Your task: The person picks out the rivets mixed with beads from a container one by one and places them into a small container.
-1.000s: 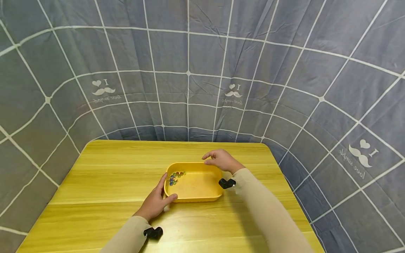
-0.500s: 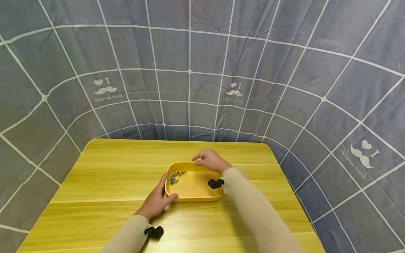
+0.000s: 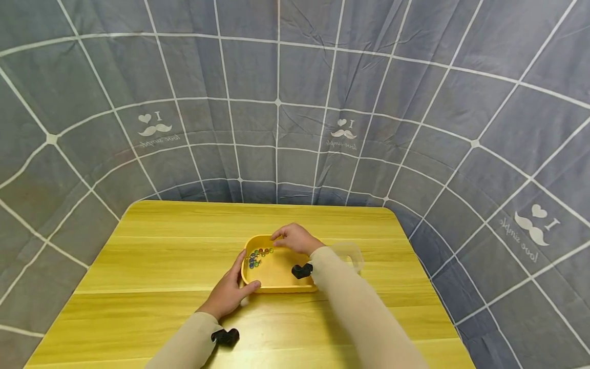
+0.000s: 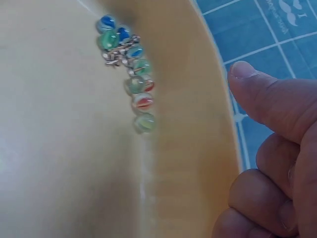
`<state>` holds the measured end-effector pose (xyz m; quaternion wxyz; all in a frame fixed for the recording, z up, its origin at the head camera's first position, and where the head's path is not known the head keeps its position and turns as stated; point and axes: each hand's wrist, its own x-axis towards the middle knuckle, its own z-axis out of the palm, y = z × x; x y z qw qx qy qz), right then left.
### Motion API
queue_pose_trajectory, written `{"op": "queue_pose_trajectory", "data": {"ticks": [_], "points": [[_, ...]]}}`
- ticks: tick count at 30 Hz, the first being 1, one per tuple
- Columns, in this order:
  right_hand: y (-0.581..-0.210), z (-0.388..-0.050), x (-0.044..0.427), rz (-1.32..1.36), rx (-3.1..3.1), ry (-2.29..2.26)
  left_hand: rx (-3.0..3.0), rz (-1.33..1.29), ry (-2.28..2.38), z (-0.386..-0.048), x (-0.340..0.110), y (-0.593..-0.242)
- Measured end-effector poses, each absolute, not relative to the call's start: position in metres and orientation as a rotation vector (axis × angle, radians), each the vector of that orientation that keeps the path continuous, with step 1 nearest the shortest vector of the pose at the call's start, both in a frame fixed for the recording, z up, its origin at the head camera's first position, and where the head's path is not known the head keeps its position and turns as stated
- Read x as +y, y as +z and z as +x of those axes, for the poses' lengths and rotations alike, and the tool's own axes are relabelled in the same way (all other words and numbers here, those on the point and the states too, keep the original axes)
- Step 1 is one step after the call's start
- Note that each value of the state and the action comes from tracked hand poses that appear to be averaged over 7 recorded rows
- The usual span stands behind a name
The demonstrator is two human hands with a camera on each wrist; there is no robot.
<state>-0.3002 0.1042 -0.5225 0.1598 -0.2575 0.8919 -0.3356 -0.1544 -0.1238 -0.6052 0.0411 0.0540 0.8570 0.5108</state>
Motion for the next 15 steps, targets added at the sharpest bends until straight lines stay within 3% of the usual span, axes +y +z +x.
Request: {"op": "queue_pose_trajectory", "data": {"ticks": [15], "points": [[-0.546,-0.297,0.081,-0.730,2.462,-0.888,2.631,0.171,1.562,-0.155,-0.124,-0.606]]}}
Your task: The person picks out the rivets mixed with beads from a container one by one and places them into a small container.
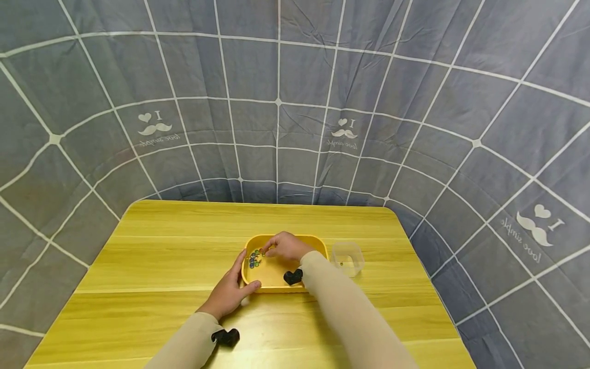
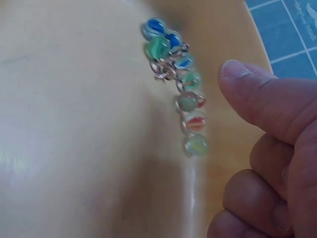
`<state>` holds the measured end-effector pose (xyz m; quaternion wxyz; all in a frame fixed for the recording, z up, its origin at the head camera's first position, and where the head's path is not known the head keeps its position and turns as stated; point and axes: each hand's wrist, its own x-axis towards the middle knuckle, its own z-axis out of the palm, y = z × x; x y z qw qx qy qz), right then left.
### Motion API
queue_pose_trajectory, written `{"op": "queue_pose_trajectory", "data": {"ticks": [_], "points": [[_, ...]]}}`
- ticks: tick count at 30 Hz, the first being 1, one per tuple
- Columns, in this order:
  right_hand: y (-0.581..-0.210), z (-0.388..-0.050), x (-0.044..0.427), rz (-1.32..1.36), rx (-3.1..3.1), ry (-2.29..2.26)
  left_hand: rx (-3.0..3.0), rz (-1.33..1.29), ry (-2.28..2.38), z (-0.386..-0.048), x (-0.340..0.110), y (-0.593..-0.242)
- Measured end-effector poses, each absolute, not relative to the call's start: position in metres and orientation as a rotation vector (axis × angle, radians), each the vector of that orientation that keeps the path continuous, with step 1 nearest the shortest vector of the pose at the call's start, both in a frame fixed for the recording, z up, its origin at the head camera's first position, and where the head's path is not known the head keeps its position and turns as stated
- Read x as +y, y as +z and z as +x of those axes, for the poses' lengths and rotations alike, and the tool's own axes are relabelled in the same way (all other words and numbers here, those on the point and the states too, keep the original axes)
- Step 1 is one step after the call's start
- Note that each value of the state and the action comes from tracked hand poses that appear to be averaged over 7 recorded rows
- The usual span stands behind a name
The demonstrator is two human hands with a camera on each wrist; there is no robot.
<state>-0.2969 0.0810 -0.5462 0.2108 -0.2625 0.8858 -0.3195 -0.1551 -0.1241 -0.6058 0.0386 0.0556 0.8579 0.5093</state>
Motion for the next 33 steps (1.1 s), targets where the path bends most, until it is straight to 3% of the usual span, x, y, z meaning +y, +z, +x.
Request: {"op": "queue_pose_trajectory", "data": {"ticks": [33], "points": [[-0.557,-0.295,0.058,-0.853,2.473,-0.666,2.678,0.146,1.504,-0.156,-0.121,-0.601]]}}
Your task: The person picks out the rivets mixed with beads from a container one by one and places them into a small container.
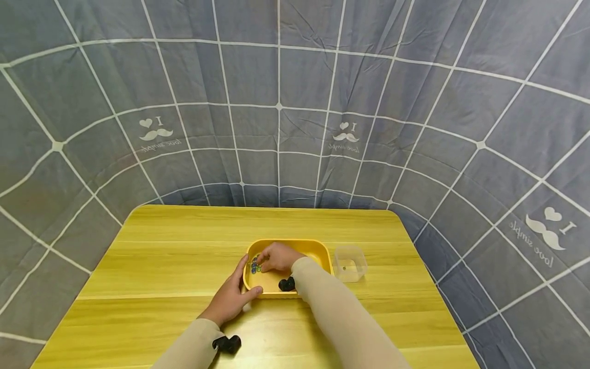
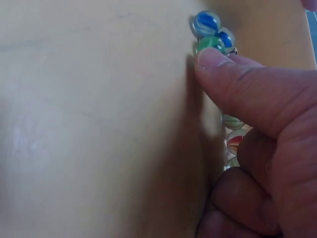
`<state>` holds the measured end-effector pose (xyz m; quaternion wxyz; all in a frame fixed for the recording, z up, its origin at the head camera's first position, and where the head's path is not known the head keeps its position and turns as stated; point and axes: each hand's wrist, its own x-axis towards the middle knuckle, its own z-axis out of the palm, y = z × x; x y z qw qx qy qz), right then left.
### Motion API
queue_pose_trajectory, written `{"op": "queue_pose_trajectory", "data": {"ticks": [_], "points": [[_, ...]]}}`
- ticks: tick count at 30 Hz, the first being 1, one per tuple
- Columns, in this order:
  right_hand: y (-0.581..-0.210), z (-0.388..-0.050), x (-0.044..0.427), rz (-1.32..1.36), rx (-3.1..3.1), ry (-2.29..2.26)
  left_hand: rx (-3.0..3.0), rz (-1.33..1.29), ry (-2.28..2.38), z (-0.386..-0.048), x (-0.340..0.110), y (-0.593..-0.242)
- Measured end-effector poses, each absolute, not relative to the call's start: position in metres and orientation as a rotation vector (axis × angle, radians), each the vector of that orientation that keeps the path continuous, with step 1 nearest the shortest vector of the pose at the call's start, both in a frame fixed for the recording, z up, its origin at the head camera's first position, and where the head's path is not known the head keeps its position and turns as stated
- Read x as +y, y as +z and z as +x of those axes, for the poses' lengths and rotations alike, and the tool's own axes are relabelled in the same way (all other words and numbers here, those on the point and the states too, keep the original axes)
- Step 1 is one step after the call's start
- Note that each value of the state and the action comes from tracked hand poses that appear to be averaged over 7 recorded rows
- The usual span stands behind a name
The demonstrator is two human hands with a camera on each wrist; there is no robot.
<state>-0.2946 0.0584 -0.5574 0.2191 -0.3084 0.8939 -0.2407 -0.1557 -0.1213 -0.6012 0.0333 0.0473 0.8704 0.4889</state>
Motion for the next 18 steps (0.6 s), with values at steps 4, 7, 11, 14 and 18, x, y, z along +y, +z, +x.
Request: {"op": "queue_pose_trajectory", "data": {"ticks": [4,7,11,14,18], "points": [[-0.5598,-0.2944,0.0567,-0.869,2.477,-0.659,2.686,0.145,1.508,-0.1548,-0.1208,-0.6006],[-0.5606,-0.2936,0.0565,-0.869,2.475,-0.671,2.690,0.153,1.518,-0.1543,-0.1207,-0.6008],[-0.5611,-0.2928,0.0565,-0.864,2.479,-0.690,2.698,0.165,1.524,-0.1542,-0.1208,-0.6018],[-0.5636,-0.2931,0.0564,-0.865,2.496,-0.686,2.701,0.168,1.520,-0.1546,-0.1210,-0.6017],[-0.5680,-0.2947,0.0563,-0.865,2.511,-0.687,2.702,0.176,1.517,-0.1553,-0.1214,-0.6016]]}}
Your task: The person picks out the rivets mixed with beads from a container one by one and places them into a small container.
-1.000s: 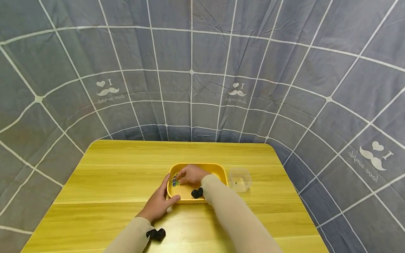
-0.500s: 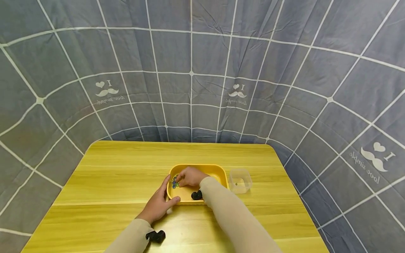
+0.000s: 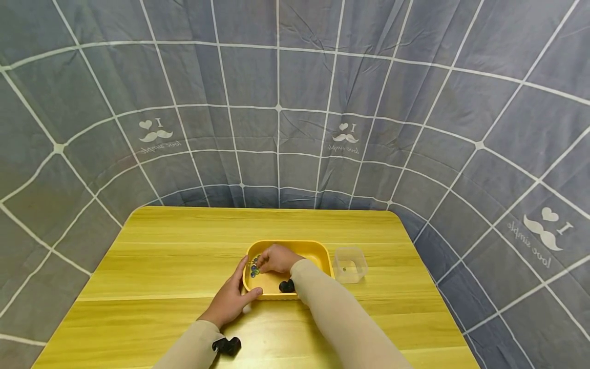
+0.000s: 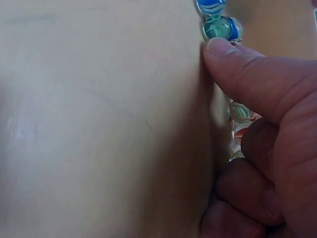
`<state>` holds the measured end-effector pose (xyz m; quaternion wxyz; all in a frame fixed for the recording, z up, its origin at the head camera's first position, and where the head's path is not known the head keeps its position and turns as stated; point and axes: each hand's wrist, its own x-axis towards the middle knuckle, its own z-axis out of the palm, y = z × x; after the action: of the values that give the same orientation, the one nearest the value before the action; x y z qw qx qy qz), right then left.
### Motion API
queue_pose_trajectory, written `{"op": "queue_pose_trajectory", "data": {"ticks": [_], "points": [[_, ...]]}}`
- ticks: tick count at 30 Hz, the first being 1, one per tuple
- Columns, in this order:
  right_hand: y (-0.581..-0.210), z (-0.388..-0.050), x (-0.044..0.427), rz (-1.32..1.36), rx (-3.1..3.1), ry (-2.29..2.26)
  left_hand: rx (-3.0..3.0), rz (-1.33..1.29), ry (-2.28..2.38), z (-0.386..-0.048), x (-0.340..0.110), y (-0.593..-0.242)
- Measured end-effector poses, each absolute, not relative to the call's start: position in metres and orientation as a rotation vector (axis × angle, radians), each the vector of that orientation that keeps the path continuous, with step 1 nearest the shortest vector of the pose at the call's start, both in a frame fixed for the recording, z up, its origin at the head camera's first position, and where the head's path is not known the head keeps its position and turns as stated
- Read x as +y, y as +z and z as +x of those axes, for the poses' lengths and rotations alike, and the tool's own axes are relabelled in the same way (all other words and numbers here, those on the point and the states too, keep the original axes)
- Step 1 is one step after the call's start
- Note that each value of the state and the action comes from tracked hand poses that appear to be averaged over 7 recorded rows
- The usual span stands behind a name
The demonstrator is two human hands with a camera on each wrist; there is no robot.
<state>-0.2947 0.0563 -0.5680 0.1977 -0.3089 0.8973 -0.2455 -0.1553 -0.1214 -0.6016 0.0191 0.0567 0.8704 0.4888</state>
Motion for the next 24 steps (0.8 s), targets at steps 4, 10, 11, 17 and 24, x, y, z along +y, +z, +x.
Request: {"op": "queue_pose_trajectory", "data": {"ticks": [4,10,11,17,24], "points": [[-0.5692,-0.2943,0.0561,-0.874,2.506,-0.691,2.700,0.175,1.518,-0.1552,-0.1218,-0.6030],[-0.5686,-0.2932,0.0549,-0.900,2.504,-0.671,2.720,0.182,1.517,-0.1549,-0.1225,-0.6050],[-0.5686,-0.2930,0.0547,-0.900,2.505,-0.672,2.717,0.179,1.519,-0.1550,-0.1225,-0.6051],[-0.5693,-0.2922,0.0536,-0.892,2.515,-0.681,2.716,0.184,1.507,-0.1551,-0.1233,-0.6047],[-0.5721,-0.2923,0.0541,-0.888,2.523,-0.687,2.712,0.180,1.507,-0.1545,-0.1231,-0.6047]]}}
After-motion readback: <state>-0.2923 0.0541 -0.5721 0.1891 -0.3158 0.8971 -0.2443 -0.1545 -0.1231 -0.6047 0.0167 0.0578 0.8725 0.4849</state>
